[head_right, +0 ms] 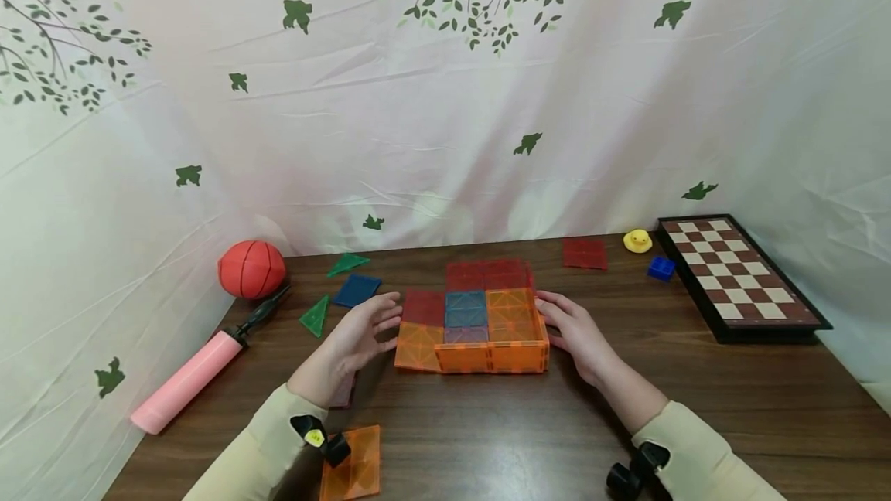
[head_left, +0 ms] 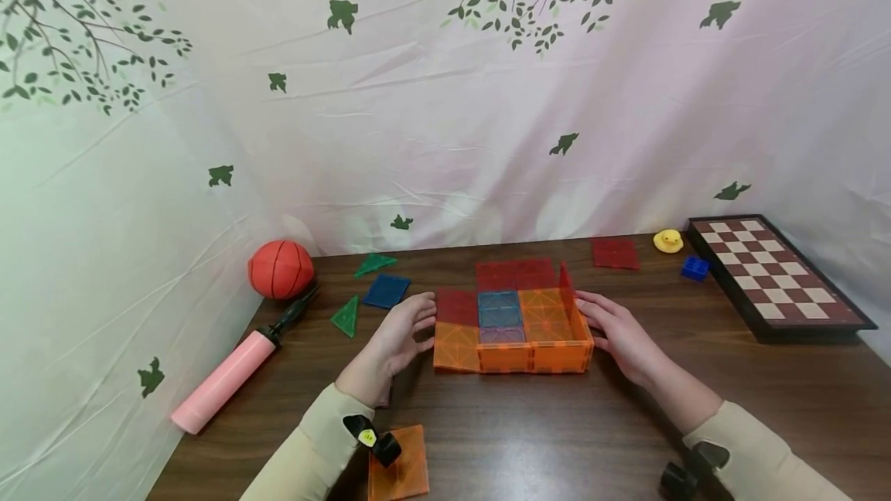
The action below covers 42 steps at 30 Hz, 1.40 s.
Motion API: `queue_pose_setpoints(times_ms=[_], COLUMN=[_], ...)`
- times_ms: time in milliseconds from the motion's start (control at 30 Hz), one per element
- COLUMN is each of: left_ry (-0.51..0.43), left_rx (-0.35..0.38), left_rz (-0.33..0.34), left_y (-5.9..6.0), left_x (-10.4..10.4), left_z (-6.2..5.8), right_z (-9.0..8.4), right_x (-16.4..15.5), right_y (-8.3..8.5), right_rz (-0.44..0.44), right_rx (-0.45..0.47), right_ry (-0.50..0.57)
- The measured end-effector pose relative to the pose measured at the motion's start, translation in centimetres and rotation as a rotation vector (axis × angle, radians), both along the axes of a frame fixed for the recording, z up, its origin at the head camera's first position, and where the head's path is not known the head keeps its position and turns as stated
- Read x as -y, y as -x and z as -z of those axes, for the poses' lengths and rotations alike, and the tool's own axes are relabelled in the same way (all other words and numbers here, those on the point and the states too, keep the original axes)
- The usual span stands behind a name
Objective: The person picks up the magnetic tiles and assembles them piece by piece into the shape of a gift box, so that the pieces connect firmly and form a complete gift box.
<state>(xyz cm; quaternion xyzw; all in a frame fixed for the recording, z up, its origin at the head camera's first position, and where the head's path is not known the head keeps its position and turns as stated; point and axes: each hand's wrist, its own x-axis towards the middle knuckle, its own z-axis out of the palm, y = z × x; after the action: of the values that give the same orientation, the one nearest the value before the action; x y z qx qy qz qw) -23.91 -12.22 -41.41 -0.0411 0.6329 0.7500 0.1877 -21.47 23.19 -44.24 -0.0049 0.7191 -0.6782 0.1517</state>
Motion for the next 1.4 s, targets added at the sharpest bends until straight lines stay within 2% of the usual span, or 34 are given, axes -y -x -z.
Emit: queue_pose_setpoints(times_ms=[100,200,367,567,800,933,1167,1267,1400], left_ry=[0.048,0.071,0.054,0.011,-0.09,-0.044,0.043,0.043,-0.015], left_rx=[-0.047,-0.064,-0.032,0.018,0.06,0.048,0.054,0.061,0.073], left_rz=[0.001,0.004,0.017,0.073,0.15,0.158,0.129,0.14,0.144], left_y=[0.0,0.1,0.4,0.4,-0.3,-0.6,-1.3,-2.0,-3.1], left_x=[-0.5,-1.0,-1.7,-2.4,-3.4,-3.8,-4.3,-4.5,-4.4], left_z=[0.1,0.2,0.4,0.9,1.2,1.1,1.2,1.1,0.9], right_z=[0.0,0.0,0.0,-0.2,-0.3,-0.3,-0.2,-0.1,0.0], right_x=[-0.1,-0.1,0.0,0.1,0.1,0.1,0.1,-0.1,-0.2], right_y=[0.0,0.0,0.0,0.1,0.3,0.3,0.1,0.2,0.8], right_rz=[-0.002,-0.004,-0.005,-0.001,-0.002,0.001,0.003,0.006,0.016], right_rx=[-0.003,-0.002,0.004,0.009,0.001,-0.003,-0.003,-0.007,-0.03], right_ry=[-0.001,0.0,0.002,0.007,-0.001,-0.005,-0.015,-0.035,-0.049])
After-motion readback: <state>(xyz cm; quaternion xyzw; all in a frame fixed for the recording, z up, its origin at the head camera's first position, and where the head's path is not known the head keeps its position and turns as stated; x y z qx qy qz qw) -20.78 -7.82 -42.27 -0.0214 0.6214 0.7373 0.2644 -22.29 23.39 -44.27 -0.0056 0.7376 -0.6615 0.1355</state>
